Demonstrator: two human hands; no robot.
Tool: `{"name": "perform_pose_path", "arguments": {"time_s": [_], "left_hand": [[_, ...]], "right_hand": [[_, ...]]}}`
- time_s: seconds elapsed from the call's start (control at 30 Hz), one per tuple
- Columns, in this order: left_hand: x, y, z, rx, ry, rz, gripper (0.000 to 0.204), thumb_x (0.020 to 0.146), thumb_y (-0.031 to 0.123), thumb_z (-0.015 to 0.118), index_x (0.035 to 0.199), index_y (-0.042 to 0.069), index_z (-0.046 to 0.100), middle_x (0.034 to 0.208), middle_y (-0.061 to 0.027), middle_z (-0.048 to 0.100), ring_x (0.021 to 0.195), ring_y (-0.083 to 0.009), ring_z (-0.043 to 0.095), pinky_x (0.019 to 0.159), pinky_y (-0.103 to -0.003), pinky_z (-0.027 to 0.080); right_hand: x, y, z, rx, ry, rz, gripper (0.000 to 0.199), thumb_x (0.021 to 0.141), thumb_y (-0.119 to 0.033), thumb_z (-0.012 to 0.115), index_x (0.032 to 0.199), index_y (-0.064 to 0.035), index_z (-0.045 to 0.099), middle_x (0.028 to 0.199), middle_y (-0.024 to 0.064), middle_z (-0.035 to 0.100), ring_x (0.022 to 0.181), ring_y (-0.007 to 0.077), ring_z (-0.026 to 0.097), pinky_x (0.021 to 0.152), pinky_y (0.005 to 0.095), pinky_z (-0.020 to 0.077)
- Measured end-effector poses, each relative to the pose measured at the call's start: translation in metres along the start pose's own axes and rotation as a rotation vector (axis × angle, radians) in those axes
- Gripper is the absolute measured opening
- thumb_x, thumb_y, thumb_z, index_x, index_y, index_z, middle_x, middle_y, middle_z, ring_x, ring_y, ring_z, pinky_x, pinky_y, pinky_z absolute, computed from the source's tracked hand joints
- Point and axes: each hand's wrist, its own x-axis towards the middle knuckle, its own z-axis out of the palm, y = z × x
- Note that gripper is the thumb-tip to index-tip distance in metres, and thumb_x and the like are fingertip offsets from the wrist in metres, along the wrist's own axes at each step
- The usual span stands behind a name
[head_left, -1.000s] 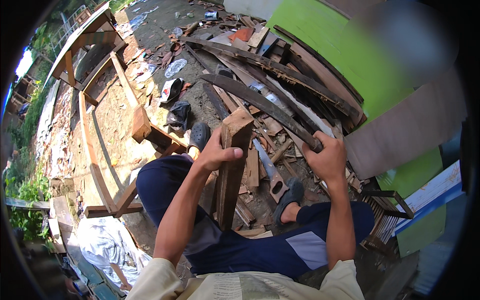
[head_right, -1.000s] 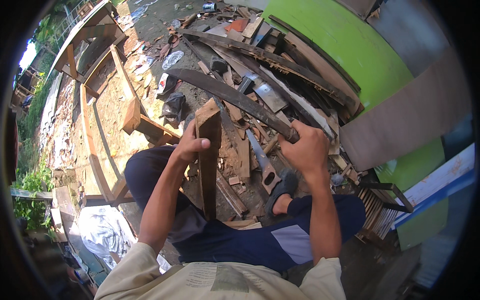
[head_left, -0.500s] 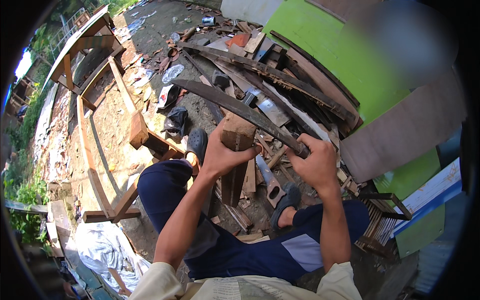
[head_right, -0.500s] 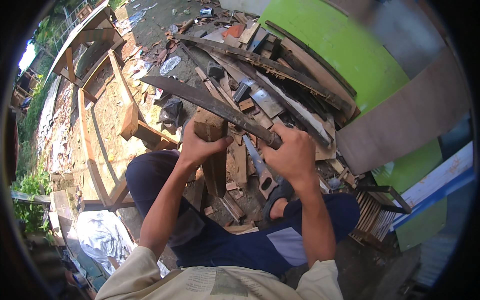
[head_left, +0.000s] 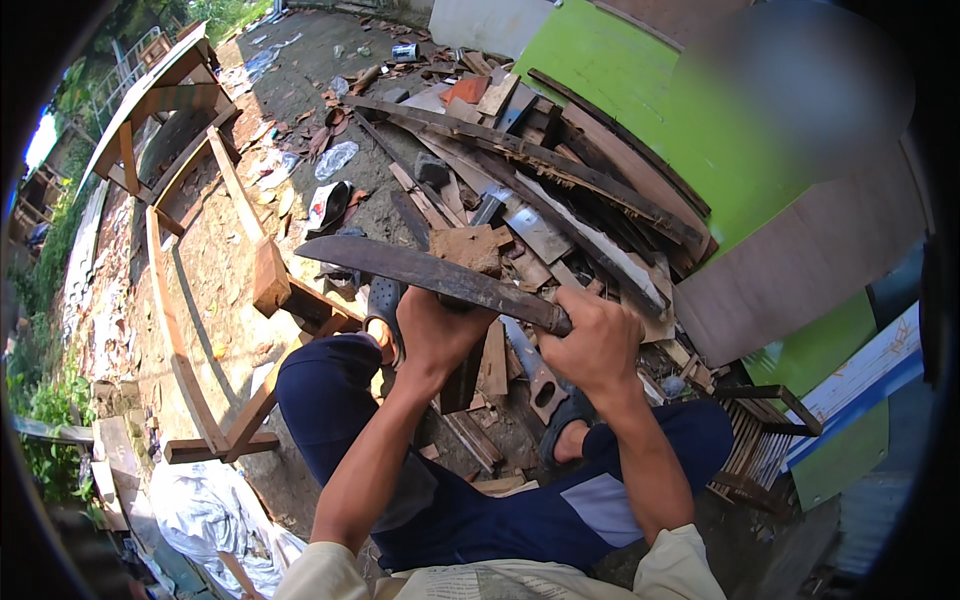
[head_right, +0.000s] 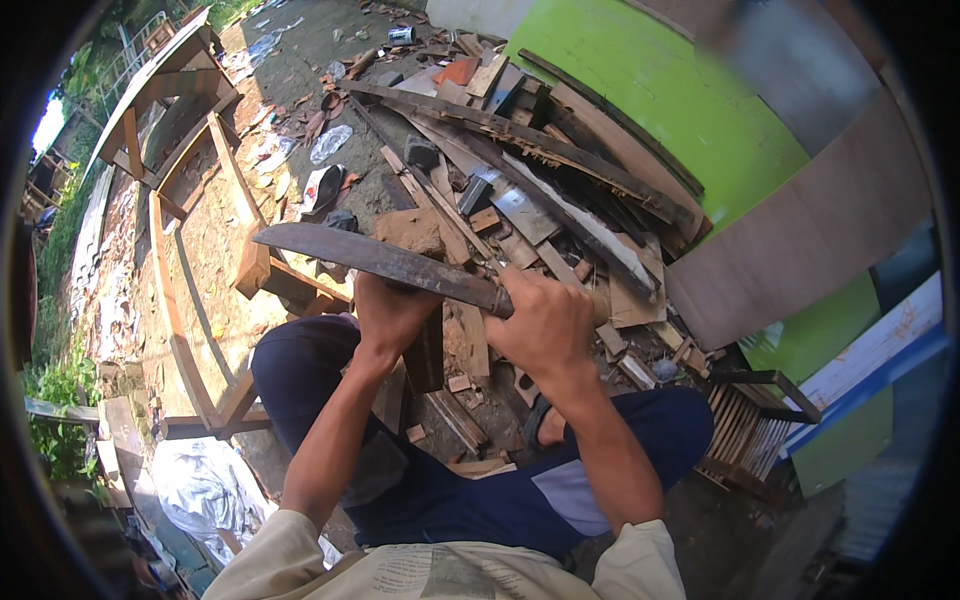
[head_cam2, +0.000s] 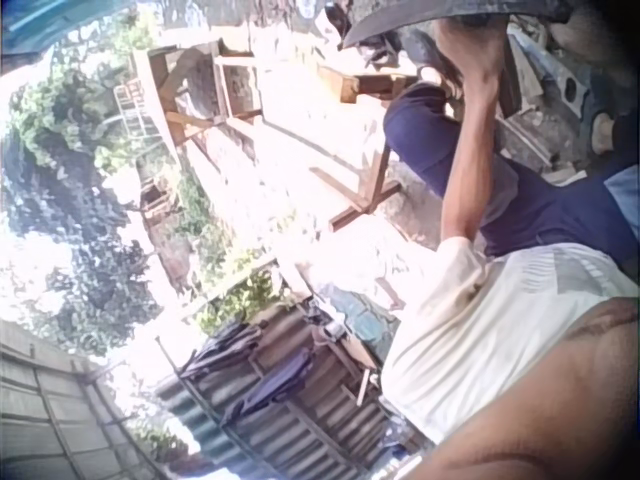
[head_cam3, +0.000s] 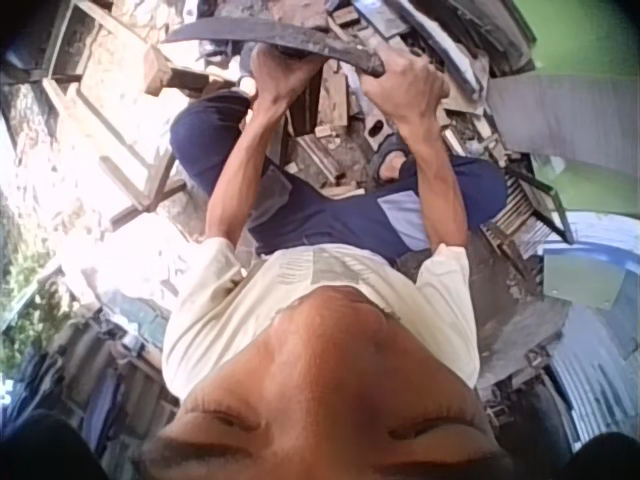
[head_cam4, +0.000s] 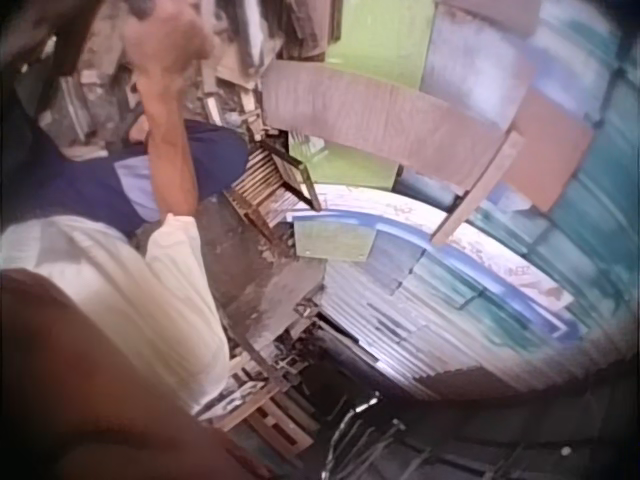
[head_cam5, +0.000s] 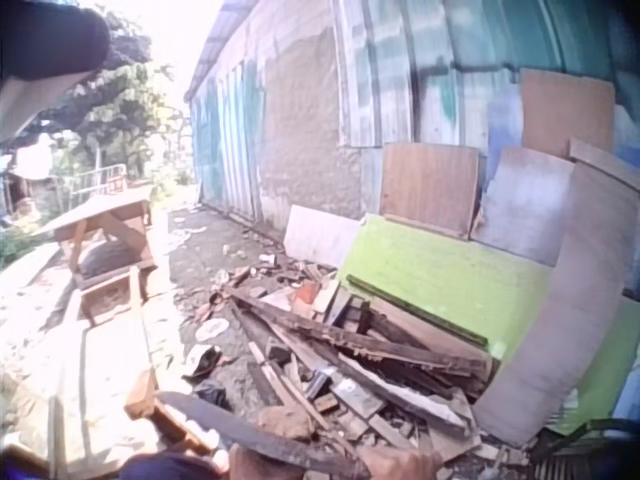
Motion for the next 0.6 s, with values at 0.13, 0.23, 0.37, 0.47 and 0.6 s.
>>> {"name": "perform_pose_path", "arguments": {"time_s": [0.13, 0.23, 0.37, 0.47, 0.6], "left_hand": [[-0.002, 0.01, 0.0, -0.048, 0.08, -0.026, 0.033, 0.065, 0.016, 0.09, 0.089, 0.001, 0.074, 0.083, -0.0111, 0.075, 0.076, -0.0221, 0.074, 0.071, -0.035, 0.057], [-0.003, 0.001, 0.0, -0.005, 0.089, 0.019, 0.039, 0.069, 0.022, 0.091, 0.097, 0.004, 0.072, 0.088, -0.0111, 0.076, 0.079, -0.0232, 0.075, 0.071, -0.034, 0.058], [-0.004, -0.006, -0.004, 0.069, 0.001, 0.054, 0.045, 0.068, 0.023, 0.091, 0.102, 0.004, 0.069, 0.09, -0.0118, 0.076, 0.08, -0.0238, 0.075, 0.072, -0.035, 0.058], [-0.006, -0.017, -0.006, 0.051, 0.079, 0.088, 0.053, 0.067, 0.024, 0.092, 0.107, 0.001, 0.064, 0.09, -0.0141, 0.075, 0.081, -0.0242, 0.075, 0.072, -0.035, 0.058], [-0.009, -0.014, -0.027, -0.17, 0.22, 0.117, 0.059, 0.067, 0.021, 0.091, 0.109, 0.0, 0.056, 0.093, -0.0139, 0.073, 0.085, -0.0187, 0.073, 0.075, -0.034, 0.059]], "right_hand": [[0.002, 0.0, 0.006, 0.002, -0.003, 0.029, 0.019, 0.074, -0.025, 0.075, 0.078, -0.0083, 0.066, 0.071, 0.0154, 0.067, 0.067, 0.0412, 0.066, 0.059, 0.0493, 0.0503], [0.004, 0.007, 0.015, -0.004, -0.099, 0.076, 0.018, 0.073, -0.024, 0.075, 0.075, -0.0079, 0.066, 0.071, 0.0165, 0.067, 0.068, 0.0425, 0.065, 0.059, 0.0492, 0.0498], [0.003, 0.022, 0.033, 0.057, -0.113, 0.063, 0.019, 0.074, -0.024, 0.075, 0.073, -0.0074, 0.067, 0.07, 0.0176, 0.066, 0.069, 0.0427, 0.065, 0.061, 0.0497, 0.0504], [0.007, 0.038, 0.034, 0.045, -0.146, 0.062, 0.019, 0.075, -0.026, 0.075, 0.077, -0.0074, 0.07, 0.071, 0.0185, 0.067, 0.072, 0.0427, 0.066, 0.063, 0.0486, 0.052], [0.019, 0.109, 0.028, -0.166, -0.127, 0.375, 0.029, 0.08, -0.038, 0.071, 0.085, -0.0099, 0.075, 0.073, 0.0205, 0.07, 0.074, 0.0443, 0.069, 0.07, 0.0524, 0.0545]]}}
